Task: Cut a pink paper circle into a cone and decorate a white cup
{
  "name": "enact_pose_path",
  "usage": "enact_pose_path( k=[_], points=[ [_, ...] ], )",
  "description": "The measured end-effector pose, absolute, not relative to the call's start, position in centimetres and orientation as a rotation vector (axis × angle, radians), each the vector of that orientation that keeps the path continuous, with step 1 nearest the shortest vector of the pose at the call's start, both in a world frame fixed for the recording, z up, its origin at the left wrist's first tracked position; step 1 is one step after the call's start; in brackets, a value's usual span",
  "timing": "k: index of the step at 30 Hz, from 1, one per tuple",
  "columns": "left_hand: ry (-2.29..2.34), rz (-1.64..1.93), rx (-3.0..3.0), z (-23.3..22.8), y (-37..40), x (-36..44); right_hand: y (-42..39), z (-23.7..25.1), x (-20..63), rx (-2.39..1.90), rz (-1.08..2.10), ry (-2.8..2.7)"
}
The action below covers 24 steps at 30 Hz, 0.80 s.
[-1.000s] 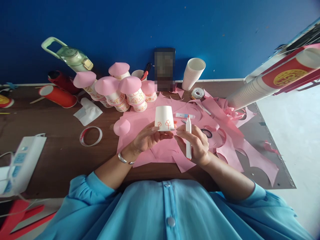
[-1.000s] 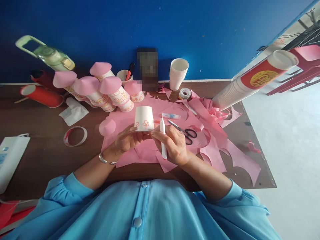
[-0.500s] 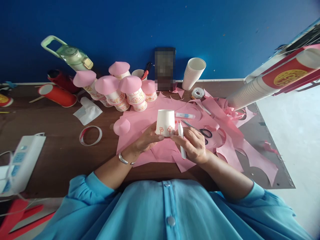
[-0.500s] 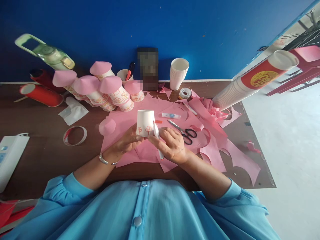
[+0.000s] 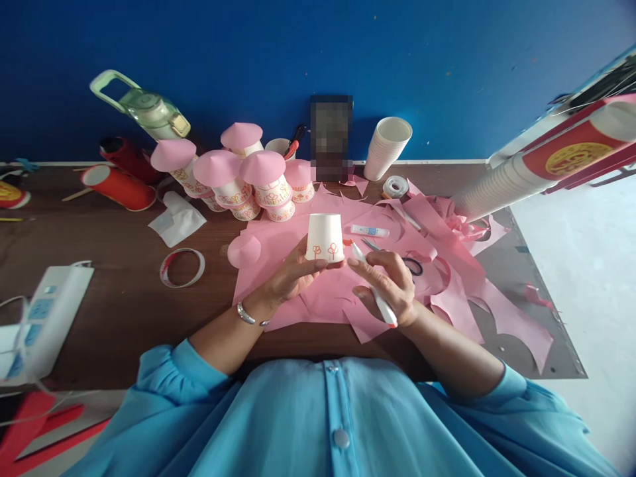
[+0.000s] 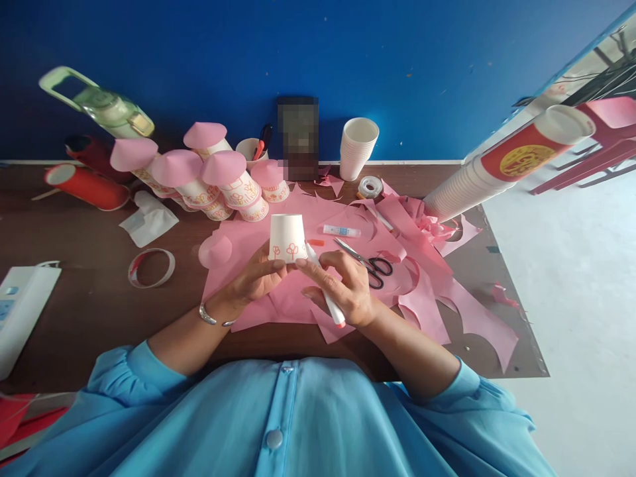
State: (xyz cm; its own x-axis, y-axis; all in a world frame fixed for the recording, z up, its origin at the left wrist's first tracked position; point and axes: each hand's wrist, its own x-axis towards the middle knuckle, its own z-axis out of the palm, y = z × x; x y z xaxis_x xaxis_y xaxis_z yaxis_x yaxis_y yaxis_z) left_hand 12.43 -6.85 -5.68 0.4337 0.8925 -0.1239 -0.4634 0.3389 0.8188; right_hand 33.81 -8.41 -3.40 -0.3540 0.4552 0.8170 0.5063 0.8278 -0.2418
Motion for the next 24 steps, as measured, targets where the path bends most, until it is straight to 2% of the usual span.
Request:
enact_pose_path(
  k=[7, 15, 24],
  points=[
    [0.696, 0.974, 0.82, -5.5, -6.9, 12.5, -8.4, -2.8, 33.2, -0.669, 0.129, -1.848],
    [0.894, 0.931, 1.004, -6.6, -6.9, 12.2, -8.6, -2.2, 32.8, -0.625, 0.043, -1.976],
    [0.944, 0.881, 1.08, -5.2, -6.9, 12.6, -8.6, -2.6, 32.8, -0.62, 0.036, -2.021]
  ],
)
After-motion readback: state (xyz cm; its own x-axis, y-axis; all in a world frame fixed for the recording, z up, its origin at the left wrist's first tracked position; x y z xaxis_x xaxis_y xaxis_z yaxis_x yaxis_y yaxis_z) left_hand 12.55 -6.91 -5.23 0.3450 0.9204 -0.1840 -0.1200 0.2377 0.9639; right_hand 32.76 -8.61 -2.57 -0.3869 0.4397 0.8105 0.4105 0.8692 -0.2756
